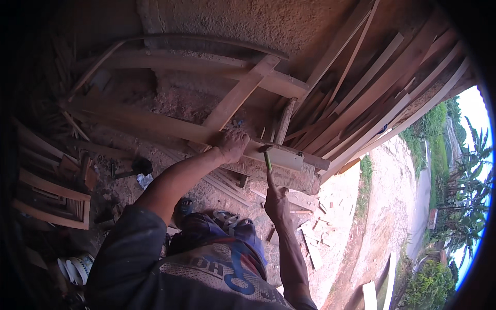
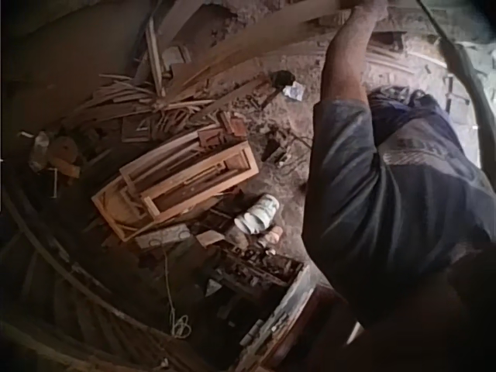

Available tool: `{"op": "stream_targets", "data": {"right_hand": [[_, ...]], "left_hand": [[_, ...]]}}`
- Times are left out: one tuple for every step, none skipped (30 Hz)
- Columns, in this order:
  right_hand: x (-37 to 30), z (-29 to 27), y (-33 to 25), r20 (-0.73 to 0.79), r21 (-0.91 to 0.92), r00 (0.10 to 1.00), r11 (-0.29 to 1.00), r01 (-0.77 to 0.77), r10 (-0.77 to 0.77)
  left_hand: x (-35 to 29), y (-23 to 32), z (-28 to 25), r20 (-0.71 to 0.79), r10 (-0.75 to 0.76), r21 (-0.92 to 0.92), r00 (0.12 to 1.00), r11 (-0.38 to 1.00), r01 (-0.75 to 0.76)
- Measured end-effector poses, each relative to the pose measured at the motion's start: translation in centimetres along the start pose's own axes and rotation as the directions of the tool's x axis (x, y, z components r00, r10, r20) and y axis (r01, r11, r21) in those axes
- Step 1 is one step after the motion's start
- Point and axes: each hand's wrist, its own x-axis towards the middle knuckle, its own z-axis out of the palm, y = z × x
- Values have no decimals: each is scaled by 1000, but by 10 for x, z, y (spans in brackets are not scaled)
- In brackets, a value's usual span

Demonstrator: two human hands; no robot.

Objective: The person hammers nails into a wooden frame structure using a hammer. They repeatedly pick up small wooden blocks and nail them to the frame, occasionally walking to retrieve more materials from a cluttered workshop floor.

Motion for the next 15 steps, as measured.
{"op": "stream_targets", "data": {"right_hand": [[4, 4, -15, -91, -109, 992, 991, 82, -92], [34, -29, -36, -106, -69, 991, 995, 77, -84], [23, -45, -61, -59, 11, 998, 1000, 6, -6], [26, -61, -76, -200, 26, 978, 998, 61, -54], [23, -78, -91, -395, 45, 909, 985, 164, -133], [23, -94, -105, -573, 21, 792, 962, 272, -211], [19, -76, -94, -615, 3, 757, 959, 284, -222], [14, -61, -83, -660, -25, 715, 959, 284, -229], [12, -43, -72, -700, -49, 673, 956, 290, -240], [11, -20, -42, -445, 42, 889, 989, 140, -107], [19, -12, -40, -133, 95, 990, 995, -26, 38], [20, -12, -33, -148, 3, 987, 998, -65, 65], [27, -17, -23, -153, 41, 986, 997, -62, 67], [11, -29, -50, -96, 118, 989, 988, -101, 113], [16, -52, -61, -110, 164, 985, 980, -114, 133]], "left_hand": [[-17, 2, 18, 38, 9, -1, 999, 1000, -9], [4, -14, 9, 0, -4, 32, 1000, 999, 4], [-13, -11, 11, 46, -21, 14, 999, 1000, 20], [-23, 1, -2, 81, -23, -12, 996, 1000, 24], [-11, -11, -21, 68, -47, -3, 997, 999, 48], [-13, -13, -18, 42, -51, -4, 998, 999, 51], [-14, -15, -13, 17, -55, -4, 998, 998, 55], [-10, -12, -8, -19, -44, -13, 999, 999, 44], [-12, -10, 0, -57, -33, -10, 998, 999, 32], [-3, -10, 2, -123, -10, 0, 992, 1000, 10], [4, -15, 2, -184, 2, 19, 983, 1000, 1], [12, -19, 1, -181, -16, 12, 983, 1000, 18], [20, -23, -1, -179, -31, 4, 983, 999, 32], [-7, -20, 19, -95, -48, -16, 994, 999, 46], [-1, -19, 7, -46, -52, -23, 998, 998, 51]]}}
